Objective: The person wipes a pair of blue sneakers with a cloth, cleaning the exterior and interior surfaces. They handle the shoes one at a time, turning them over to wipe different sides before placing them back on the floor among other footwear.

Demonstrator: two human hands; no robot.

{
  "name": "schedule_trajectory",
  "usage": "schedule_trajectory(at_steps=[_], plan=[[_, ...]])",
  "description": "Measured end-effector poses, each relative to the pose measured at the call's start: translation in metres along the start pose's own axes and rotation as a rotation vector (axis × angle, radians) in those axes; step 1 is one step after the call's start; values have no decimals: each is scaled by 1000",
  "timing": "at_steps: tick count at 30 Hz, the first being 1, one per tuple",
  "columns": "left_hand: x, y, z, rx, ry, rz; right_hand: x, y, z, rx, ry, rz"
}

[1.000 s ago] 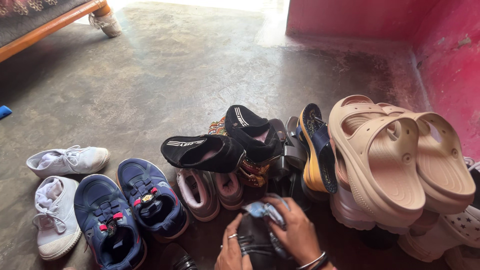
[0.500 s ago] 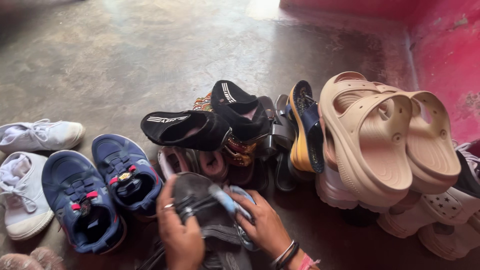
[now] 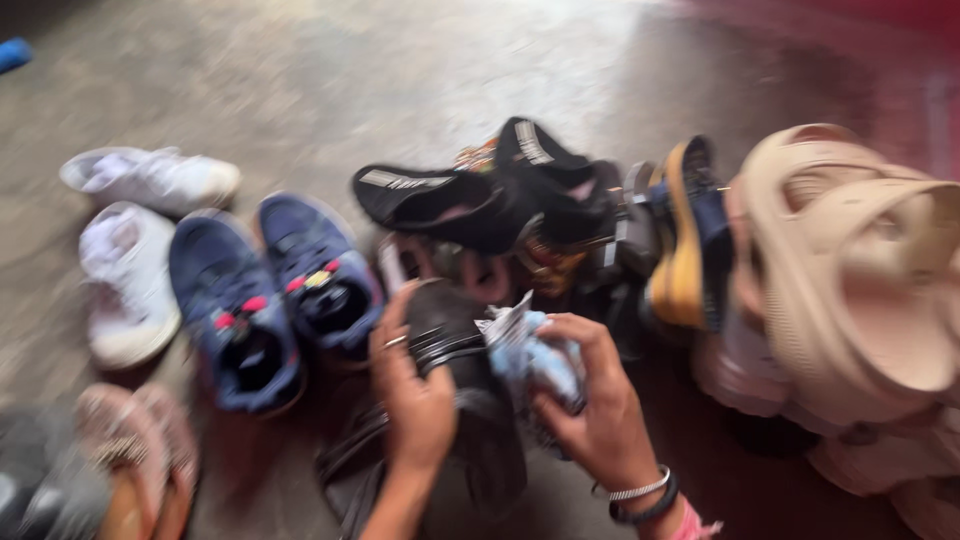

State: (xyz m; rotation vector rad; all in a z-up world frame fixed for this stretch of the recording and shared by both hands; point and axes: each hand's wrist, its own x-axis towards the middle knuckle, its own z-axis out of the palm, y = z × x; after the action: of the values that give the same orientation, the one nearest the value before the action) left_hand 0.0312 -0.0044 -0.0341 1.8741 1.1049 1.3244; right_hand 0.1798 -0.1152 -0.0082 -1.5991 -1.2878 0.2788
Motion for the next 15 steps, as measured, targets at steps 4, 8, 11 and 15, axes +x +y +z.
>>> schedule_trajectory(at_steps=[4, 8, 11, 15], plan=[[-12, 3, 0, -198, -75, -37, -19, -18, 32, -180, -176, -94], [-13, 2, 0, -259, -133, -71, -7, -2, 22, -294, -245, 108], [-14, 2, 2, -214, -200, -102, -11, -4, 23, -314, -241, 33], [-14, -2, -2, -208, -188, -165, -32, -22, 41, -247, -199, -114]])
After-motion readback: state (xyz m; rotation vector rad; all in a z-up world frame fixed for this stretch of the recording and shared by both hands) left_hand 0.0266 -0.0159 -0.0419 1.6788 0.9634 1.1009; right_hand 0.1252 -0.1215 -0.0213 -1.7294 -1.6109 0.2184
